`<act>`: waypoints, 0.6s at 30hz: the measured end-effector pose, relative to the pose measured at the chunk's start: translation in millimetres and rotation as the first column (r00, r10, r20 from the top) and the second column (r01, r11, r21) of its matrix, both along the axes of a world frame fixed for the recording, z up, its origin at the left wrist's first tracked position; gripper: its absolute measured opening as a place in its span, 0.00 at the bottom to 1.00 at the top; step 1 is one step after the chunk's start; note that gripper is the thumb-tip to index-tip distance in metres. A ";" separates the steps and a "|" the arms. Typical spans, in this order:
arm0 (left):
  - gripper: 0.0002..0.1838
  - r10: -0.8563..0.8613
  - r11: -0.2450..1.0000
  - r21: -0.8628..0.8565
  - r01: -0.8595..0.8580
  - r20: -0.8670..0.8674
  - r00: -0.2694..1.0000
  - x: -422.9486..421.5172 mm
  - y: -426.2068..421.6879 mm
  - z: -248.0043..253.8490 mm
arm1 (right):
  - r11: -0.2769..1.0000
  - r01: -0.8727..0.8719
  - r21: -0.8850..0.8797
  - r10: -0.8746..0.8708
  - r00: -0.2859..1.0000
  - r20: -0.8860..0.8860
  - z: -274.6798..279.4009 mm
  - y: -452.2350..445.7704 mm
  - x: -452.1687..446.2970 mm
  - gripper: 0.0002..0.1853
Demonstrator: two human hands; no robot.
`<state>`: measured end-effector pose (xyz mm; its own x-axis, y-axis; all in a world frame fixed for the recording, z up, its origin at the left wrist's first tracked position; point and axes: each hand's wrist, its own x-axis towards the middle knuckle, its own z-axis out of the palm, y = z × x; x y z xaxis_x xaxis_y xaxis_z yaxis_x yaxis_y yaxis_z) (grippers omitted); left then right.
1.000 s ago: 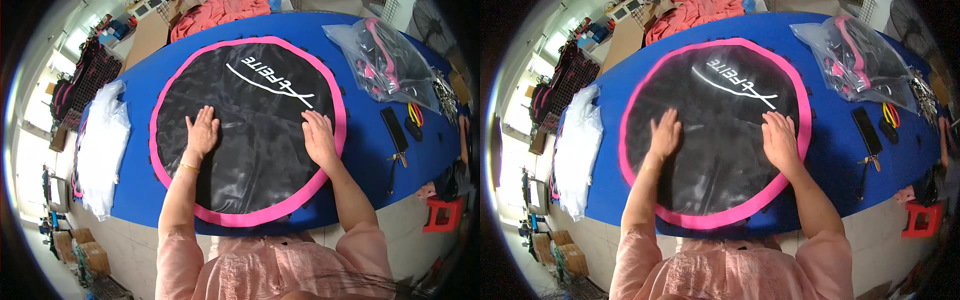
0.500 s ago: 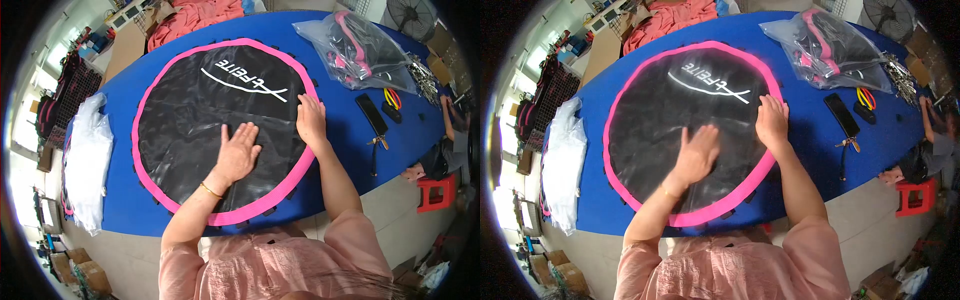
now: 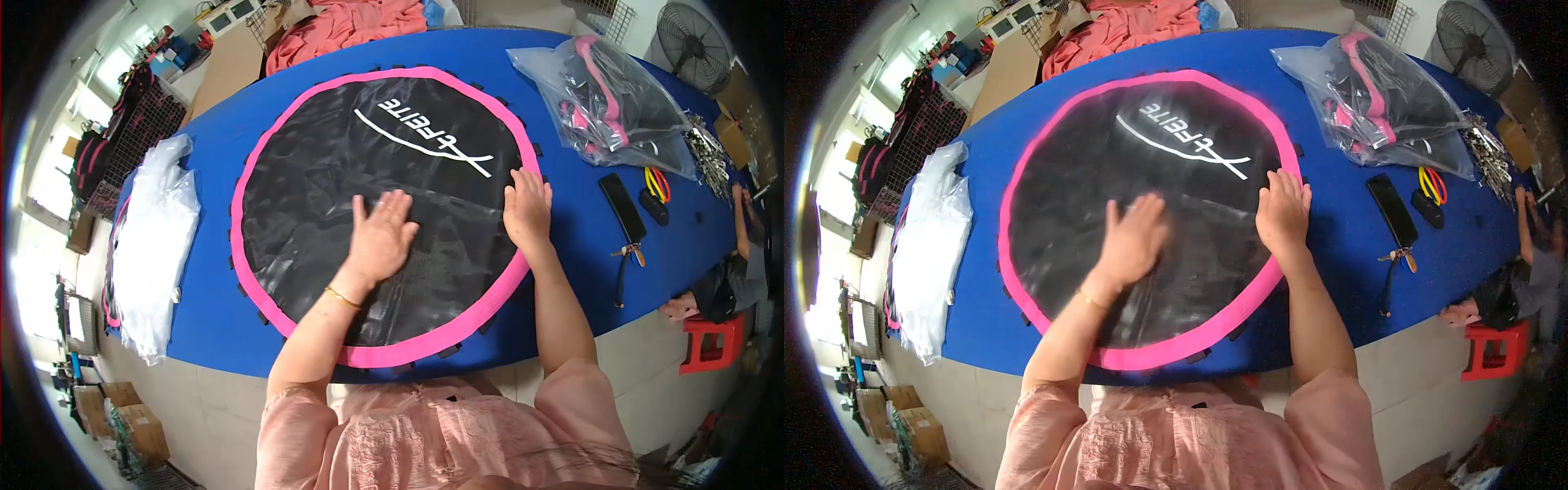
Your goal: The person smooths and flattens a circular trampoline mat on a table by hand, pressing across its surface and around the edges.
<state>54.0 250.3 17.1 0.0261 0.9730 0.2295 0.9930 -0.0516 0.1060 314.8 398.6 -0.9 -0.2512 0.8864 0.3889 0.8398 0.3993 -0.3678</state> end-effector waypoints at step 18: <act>0.33 -0.011 0.998 0.055 0.009 0.028 1.000 -1.8 -34.3 0.8 | 0.999 -0.026 0.019 0.023 0.993 0.117 -2.7 -3.6 0.4 0.27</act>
